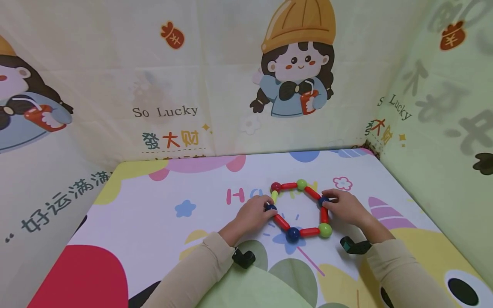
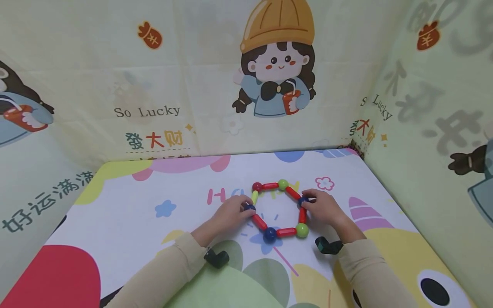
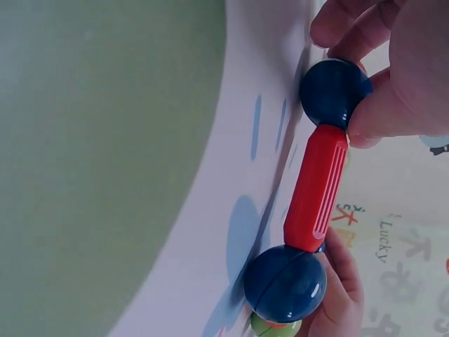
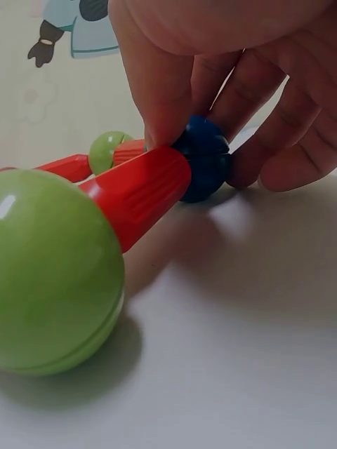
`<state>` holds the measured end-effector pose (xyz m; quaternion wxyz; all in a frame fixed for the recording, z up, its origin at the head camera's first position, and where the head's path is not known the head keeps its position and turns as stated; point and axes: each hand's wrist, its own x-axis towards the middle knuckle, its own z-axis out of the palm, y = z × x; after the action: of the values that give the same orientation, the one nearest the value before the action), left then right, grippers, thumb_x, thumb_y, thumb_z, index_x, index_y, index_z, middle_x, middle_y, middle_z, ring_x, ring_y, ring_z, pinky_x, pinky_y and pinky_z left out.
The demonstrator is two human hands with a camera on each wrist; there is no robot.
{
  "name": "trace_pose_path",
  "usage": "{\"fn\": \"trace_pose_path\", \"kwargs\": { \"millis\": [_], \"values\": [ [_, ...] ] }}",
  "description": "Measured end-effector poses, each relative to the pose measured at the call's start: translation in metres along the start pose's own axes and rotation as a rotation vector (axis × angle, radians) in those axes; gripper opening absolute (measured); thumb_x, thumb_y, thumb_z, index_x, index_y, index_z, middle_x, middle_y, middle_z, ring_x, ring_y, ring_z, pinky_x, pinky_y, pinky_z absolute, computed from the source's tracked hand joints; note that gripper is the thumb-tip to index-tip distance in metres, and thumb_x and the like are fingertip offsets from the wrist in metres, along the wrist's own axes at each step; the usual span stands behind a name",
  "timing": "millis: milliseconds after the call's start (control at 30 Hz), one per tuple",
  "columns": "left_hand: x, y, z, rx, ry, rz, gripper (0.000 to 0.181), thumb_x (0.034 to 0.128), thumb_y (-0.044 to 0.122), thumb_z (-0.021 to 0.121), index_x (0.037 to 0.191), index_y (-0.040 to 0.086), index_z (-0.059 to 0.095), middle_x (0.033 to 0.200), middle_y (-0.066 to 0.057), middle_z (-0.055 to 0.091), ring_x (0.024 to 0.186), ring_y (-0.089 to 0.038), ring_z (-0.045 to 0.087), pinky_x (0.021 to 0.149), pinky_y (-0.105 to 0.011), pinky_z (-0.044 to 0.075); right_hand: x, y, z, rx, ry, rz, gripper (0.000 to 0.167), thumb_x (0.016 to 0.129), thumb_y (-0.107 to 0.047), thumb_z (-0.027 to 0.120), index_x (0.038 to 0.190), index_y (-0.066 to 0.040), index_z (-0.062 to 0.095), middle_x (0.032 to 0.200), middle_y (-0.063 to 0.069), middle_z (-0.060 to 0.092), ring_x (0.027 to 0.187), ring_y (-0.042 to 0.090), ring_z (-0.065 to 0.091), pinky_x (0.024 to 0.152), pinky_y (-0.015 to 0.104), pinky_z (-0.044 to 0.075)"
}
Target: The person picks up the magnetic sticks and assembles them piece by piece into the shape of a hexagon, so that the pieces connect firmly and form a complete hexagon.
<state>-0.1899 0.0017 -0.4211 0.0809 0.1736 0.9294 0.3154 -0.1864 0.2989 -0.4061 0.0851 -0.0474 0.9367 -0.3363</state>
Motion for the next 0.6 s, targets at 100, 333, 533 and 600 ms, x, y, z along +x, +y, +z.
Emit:
{"fn": "trace_pose_path", "kwargs": {
  "millis": [100,333,533,600],
  "values": [
    [0.002,0.000,-0.001,0.001,-0.003,0.004,0.032,0.0940,0.034,0.071,0.121,0.018,0.066,0.104,0.001,0.060,0.094,-0.014,0.054,0.078,-0.029,0.051,0.000,0.002,-0.001,-0.001,-0.001,-0.008,0.047,0.098,-0.018,0.062,0.138,0.005,0.053,0.130,0.028,0.057,0.113,0.042,0.056,0.087,0.047,0.055],
    [0.005,0.003,-0.001,0.015,-0.013,0.020,0.031,0.0942,0.033,0.071,0.120,0.017,0.066,0.105,0.001,0.061,0.096,-0.015,0.054,0.082,-0.030,0.052,-0.003,0.003,-0.002,0.001,0.003,0.002,0.047,0.098,-0.018,0.062,0.138,0.005,0.053,0.130,0.028,0.056,0.113,0.043,0.056,0.087,0.049,0.054],
    [0.005,0.008,0.001,0.004,-0.017,0.023,0.032,0.0937,0.032,0.072,0.120,0.016,0.066,0.107,0.000,0.062,0.095,-0.015,0.054,0.079,-0.029,0.051,-0.004,0.007,-0.005,-0.001,0.012,0.004,0.047,0.099,-0.018,0.061,0.138,0.006,0.052,0.132,0.030,0.055,0.114,0.044,0.055,0.088,0.050,0.054],
    [0.004,0.010,0.002,-0.001,-0.020,0.021,0.032,0.0935,0.032,0.072,0.120,0.016,0.066,0.107,0.000,0.062,0.095,-0.015,0.054,0.078,-0.028,0.052,-0.005,0.009,-0.006,0.000,0.013,0.006,0.047,0.099,-0.019,0.062,0.138,0.006,0.052,0.132,0.030,0.054,0.114,0.045,0.055,0.087,0.050,0.054]
  ]
}}
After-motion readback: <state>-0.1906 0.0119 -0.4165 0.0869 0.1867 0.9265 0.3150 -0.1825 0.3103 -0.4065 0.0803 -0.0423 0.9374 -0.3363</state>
